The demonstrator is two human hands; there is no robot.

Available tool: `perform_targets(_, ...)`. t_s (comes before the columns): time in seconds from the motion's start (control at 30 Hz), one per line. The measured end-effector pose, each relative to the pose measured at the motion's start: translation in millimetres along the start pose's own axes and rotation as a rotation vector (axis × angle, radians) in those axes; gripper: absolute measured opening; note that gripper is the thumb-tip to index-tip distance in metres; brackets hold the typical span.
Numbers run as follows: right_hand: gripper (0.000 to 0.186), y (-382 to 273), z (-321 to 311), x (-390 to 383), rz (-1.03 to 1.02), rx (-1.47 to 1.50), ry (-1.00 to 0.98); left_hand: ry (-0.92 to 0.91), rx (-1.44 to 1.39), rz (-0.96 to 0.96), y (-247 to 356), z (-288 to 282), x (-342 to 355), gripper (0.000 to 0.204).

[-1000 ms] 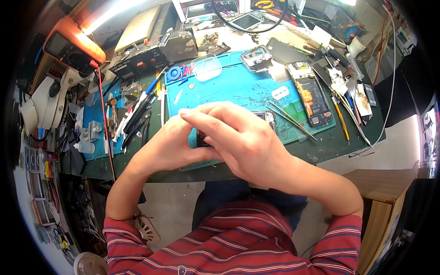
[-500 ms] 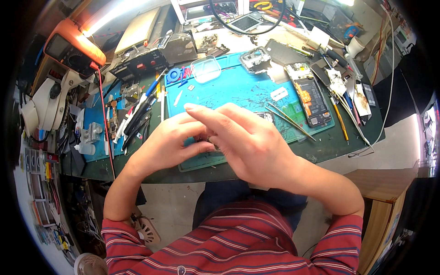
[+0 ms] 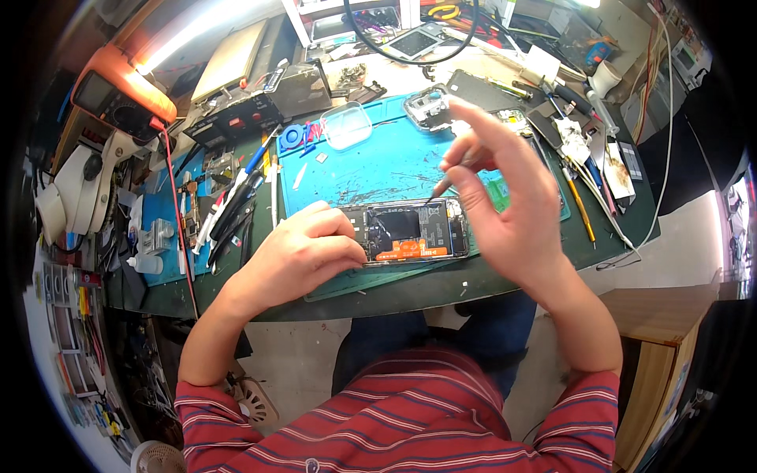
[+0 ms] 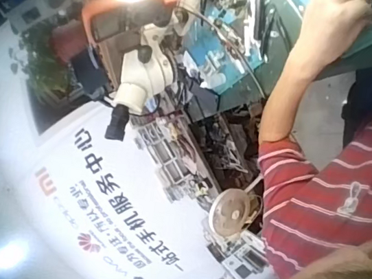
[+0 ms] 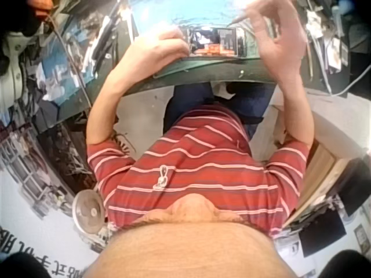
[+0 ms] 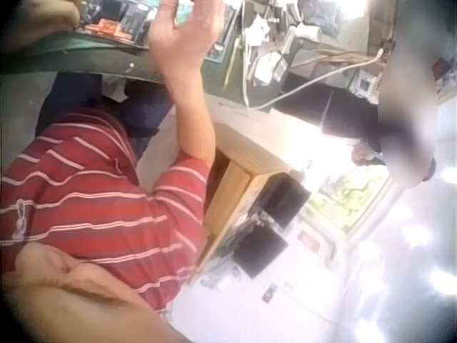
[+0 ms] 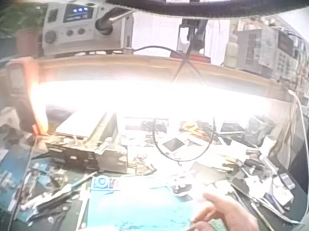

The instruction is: The person works on a disassembled smartphone motherboard, using tweezers to remove and reposition small components and connectors. They repeatedly handle a small black module and a ribbon cable, adjusting their placement on the board throughout the clip.

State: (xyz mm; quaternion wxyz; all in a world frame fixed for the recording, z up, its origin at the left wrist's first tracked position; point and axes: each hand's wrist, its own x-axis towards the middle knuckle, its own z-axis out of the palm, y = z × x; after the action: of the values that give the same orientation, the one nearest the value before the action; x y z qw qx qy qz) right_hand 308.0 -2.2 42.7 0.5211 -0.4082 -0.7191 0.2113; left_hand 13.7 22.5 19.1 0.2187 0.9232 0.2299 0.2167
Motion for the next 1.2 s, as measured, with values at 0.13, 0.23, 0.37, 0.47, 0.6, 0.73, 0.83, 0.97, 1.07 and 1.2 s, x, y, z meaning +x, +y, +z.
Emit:
perform_targets(0.13,0.058,1,-21,-1,0.057,-0.03,0.097,-0.042,0.066,0.054,1,-1,5,0.014)
perform_targets(0.23,0.058,-1,-38,2,0.13,-0.11,0.104,-0.096,0.098,0.072,-1,-3,9,0.012)
perform_targets(0.37,0.055,6,-53,4,0.328,-0.431,-0.214,-0.19,0.192,0.065,2,-5,13,0.013)
perform_targets(0.47,0.05,33,-36,-9,0.184,-0.635,-0.277,-0.186,0.164,0.048,4,-11,16,0.014)
perform_targets(0.6,0.037,37,-22,-12,-0.036,-0.852,-0.233,0.001,0.094,-0.111,-10,-23,5,0.011)
perform_targets(0.73,0.029,22,-22,-30,-0.065,-0.893,-0.307,0.157,0.115,-0.309,-28,-29,-9,0.019)
perform_targets(0.83,0.026,23,-20,-35,-0.064,-0.917,-0.308,0.2,0.171,-0.237,-38,-23,-12,0.022)
perform_targets(0.97,0.025,13,-22,-28,0.01,-0.699,-0.275,0.283,0.142,-0.237,-27,-17,-16,0.031)
perform_targets(1.07,0.023,-6,-10,-25,0.018,-0.405,-0.359,0.181,0.064,-0.226,-1,-9,-23,0.052)
perform_targets(1.2,0.016,-9,24,-25,-0.177,-0.364,-0.507,0.129,0.047,-0.254,2,10,-27,0.072)
